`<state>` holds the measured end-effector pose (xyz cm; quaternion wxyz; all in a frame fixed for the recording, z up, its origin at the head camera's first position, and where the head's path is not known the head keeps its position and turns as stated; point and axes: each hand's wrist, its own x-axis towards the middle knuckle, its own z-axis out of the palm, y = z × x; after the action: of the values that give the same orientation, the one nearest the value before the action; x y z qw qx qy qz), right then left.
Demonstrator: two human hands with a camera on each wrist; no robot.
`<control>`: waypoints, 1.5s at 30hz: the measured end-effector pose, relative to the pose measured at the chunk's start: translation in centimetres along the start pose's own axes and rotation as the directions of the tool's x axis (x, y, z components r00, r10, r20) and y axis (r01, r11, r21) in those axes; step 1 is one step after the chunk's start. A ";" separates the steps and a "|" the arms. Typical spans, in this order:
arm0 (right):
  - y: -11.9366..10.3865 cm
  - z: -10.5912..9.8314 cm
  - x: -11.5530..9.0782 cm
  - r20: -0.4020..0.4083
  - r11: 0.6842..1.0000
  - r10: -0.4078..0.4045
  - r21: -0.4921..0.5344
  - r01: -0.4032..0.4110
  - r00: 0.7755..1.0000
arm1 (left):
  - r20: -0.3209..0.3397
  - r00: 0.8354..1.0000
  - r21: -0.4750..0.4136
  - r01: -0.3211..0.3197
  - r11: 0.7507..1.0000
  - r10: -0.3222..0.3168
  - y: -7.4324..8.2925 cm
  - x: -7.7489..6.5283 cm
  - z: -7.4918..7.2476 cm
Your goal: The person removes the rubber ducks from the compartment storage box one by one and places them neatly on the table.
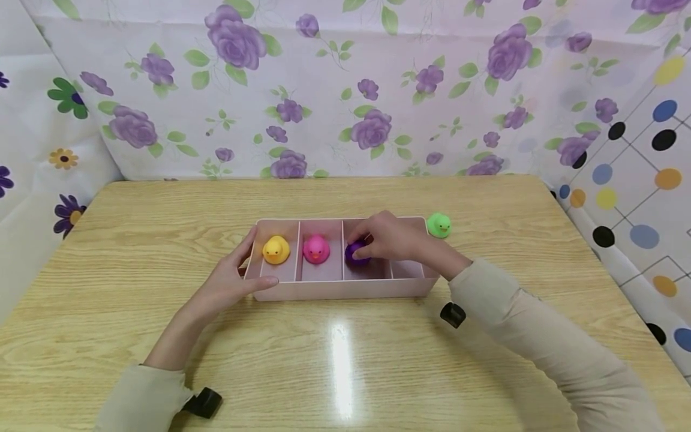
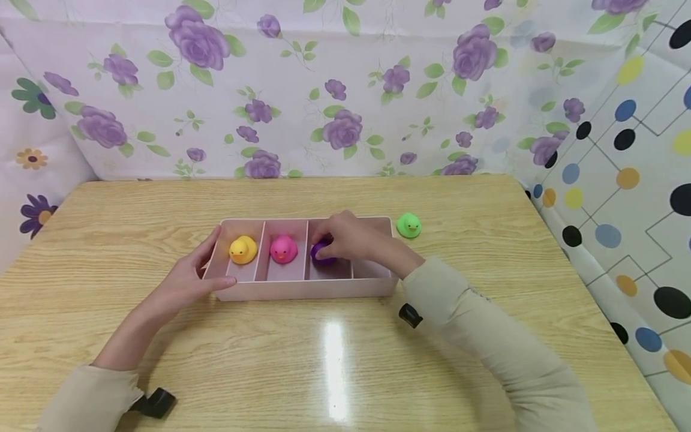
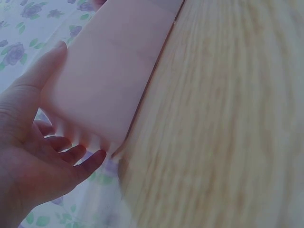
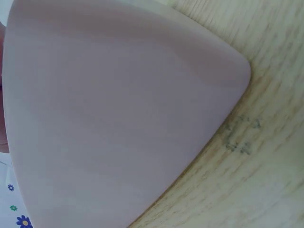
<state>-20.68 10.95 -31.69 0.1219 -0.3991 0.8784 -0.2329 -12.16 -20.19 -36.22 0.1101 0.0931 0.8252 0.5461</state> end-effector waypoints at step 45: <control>1.3 -4.9 -4.8 -0.265 0.921 0.258 0.359 -0.153 0.929 | -0.012 1.000 -0.009 0.003 1.000 -0.004 -0.2 0.1 0.0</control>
<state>-20.38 16.88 -28.03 0.0735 -0.2364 0.8720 -0.4224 -12.21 -20.23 -36.44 0.1064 0.0877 0.8235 0.5502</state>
